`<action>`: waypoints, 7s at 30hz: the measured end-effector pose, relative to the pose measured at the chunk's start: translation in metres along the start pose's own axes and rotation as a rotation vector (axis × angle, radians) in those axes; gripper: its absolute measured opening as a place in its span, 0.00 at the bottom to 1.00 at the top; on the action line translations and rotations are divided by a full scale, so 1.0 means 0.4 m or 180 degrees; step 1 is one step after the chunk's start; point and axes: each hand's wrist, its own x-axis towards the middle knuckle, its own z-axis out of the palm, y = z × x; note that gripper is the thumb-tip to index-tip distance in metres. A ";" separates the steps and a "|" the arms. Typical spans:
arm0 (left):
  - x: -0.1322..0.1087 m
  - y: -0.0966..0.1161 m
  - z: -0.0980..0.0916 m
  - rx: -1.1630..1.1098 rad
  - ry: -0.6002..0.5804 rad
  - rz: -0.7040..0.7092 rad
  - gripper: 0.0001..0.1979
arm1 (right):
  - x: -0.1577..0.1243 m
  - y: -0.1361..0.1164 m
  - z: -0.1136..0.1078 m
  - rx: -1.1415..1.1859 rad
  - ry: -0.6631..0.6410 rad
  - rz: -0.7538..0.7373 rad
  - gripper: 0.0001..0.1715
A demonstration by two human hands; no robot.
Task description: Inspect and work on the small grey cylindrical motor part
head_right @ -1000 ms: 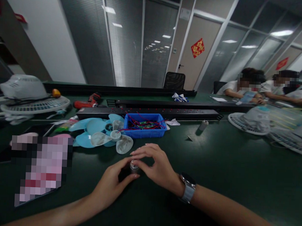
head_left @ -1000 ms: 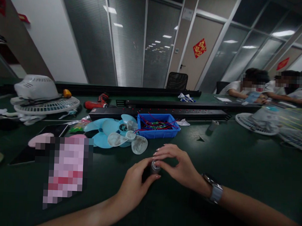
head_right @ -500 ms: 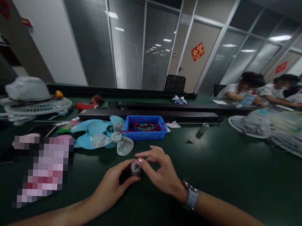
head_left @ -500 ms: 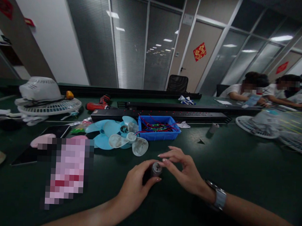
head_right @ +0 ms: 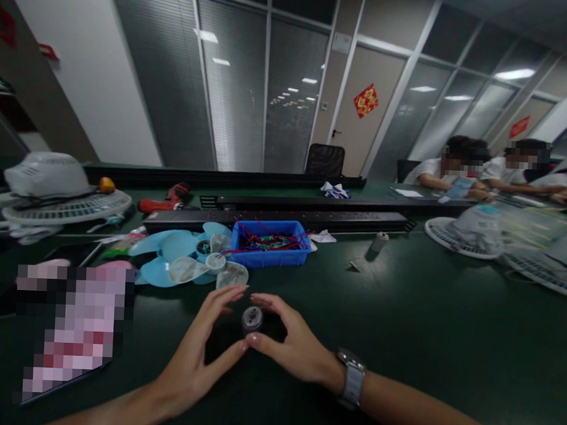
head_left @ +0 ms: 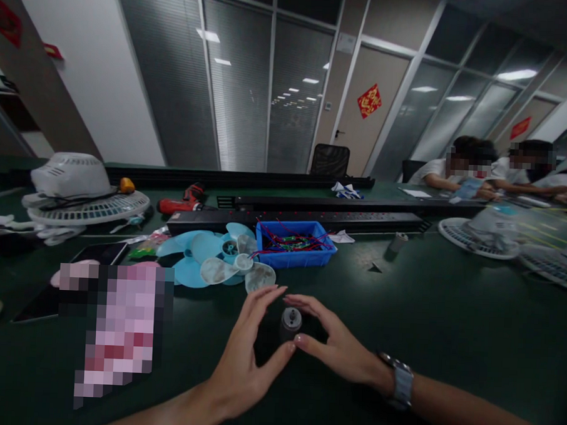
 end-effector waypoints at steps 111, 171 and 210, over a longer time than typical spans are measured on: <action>0.097 0.064 -0.016 -0.0085 -0.0209 -0.0554 0.13 | 0.006 0.022 0.013 -0.0085 -0.0018 -0.0221 0.18; 0.066 0.044 -0.012 0.0171 0.0089 -0.0499 0.13 | 0.004 0.016 0.012 -0.0130 -0.0039 -0.0215 0.17; -0.008 -0.007 -0.125 0.0982 0.0001 -0.0797 0.13 | 0.000 0.003 0.008 -0.0191 -0.0036 -0.0045 0.24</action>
